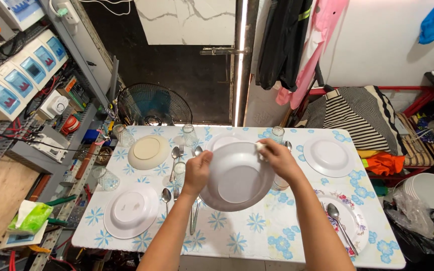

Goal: Setting the table with plates, glasses, and cutlery.

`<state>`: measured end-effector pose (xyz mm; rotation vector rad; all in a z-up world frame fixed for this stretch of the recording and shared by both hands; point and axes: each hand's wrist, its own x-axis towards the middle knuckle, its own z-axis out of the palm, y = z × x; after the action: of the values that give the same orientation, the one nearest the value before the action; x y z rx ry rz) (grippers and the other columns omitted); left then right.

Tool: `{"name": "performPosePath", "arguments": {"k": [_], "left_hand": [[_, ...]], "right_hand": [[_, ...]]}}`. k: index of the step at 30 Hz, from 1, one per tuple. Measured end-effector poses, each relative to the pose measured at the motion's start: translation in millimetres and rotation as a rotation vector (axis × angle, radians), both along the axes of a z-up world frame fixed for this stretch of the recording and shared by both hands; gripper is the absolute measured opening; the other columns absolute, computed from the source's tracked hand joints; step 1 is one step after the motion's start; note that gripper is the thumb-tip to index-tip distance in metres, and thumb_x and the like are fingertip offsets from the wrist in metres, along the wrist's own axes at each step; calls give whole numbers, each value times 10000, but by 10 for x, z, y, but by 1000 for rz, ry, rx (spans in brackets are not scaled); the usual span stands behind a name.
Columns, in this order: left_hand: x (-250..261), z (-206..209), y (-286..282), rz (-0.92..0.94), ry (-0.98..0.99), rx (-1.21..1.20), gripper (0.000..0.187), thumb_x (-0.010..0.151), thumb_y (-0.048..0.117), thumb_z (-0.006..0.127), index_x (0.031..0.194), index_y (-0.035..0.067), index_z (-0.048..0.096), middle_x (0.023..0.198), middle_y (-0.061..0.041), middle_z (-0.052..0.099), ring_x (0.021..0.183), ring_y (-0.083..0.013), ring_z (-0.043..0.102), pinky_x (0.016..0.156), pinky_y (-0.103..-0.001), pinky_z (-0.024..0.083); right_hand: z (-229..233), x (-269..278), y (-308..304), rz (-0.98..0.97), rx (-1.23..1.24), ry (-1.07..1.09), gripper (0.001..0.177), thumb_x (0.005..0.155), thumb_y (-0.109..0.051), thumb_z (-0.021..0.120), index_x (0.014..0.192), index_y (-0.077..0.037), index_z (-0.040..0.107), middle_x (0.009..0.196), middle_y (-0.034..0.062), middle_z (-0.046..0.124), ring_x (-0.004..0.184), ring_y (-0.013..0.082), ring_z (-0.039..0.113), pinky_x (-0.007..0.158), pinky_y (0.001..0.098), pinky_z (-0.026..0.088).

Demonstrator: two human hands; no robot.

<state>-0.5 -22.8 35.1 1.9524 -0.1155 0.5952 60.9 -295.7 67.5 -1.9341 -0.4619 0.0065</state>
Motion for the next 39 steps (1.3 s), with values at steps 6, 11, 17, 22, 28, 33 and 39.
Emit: {"name": "performPosePath", "arguments": {"k": [6, 11, 17, 22, 28, 33, 39], "left_hand": [[164, -337, -15, 52, 111, -581, 500, 1064, 403, 473, 1155, -28, 710, 1077, -96, 741, 988, -160, 642, 899, -296, 500], [354, -493, -262, 290, 102, -835, 581, 1062, 430, 435, 1354, -50, 583, 1366, -152, 628, 1278, -235, 566, 1100, -325, 399], [173, -459, -652, 397, 89, -982, 612, 1061, 443, 383, 1468, -6, 463, 1508, -128, 508, 1404, -242, 469, 1152, -337, 343], [117, -917, -302, 209, 312, -683, 547, 1119, 436, 472, 1309, -48, 642, 1214, -290, 573, 989, -386, 550, 924, -522, 483], [78, -475, -113, 237, -108, -141, 478, 1000, 336, 626, 1360, 40, 521, 1243, -127, 519, 1127, -279, 534, 969, -368, 458], [55, -303, -287, 18, -107, 149, 292, 990, 308, 686, 1178, 85, 691, 1094, -57, 666, 1035, -254, 620, 939, -344, 478], [240, -744, -129, 13, -40, -399, 286, 983, 310, 686, 1049, 32, 687, 1032, -24, 607, 970, -184, 618, 875, -312, 491]], "right_hand": [[-943, 90, -144, -187, 699, 408, 262, 993, -159, 605, 1201, -16, 677, 995, 59, 706, 864, 141, 631, 770, 295, 515], [-1948, 74, 206, -346, 973, 443, 225, 1032, -198, 601, 1159, -21, 658, 942, 43, 694, 792, 136, 598, 700, 291, 478], [-2163, -30, 466, -429, 1241, 620, 149, 981, -81, 548, 1114, -39, 602, 953, 44, 653, 824, 173, 624, 768, 325, 538], [-1824, 251, -95, -446, 871, 386, 151, 944, 11, 560, 1079, 30, 626, 971, 92, 647, 865, 209, 639, 821, 360, 565], [-120, -206, -117, -440, -120, -20, 194, 942, -83, 650, 1125, -35, 697, 866, 154, 741, 753, 263, 691, 729, 415, 544], [234, -253, 211, -8, -520, -459, 259, 828, -5, 618, 1058, -89, 702, 1033, 127, 753, 901, 365, 714, 800, 447, 557], [153, -167, 252, 10, -378, -375, 215, 883, -70, 650, 1092, -64, 700, 990, 160, 745, 900, 350, 717, 790, 424, 549]]}}
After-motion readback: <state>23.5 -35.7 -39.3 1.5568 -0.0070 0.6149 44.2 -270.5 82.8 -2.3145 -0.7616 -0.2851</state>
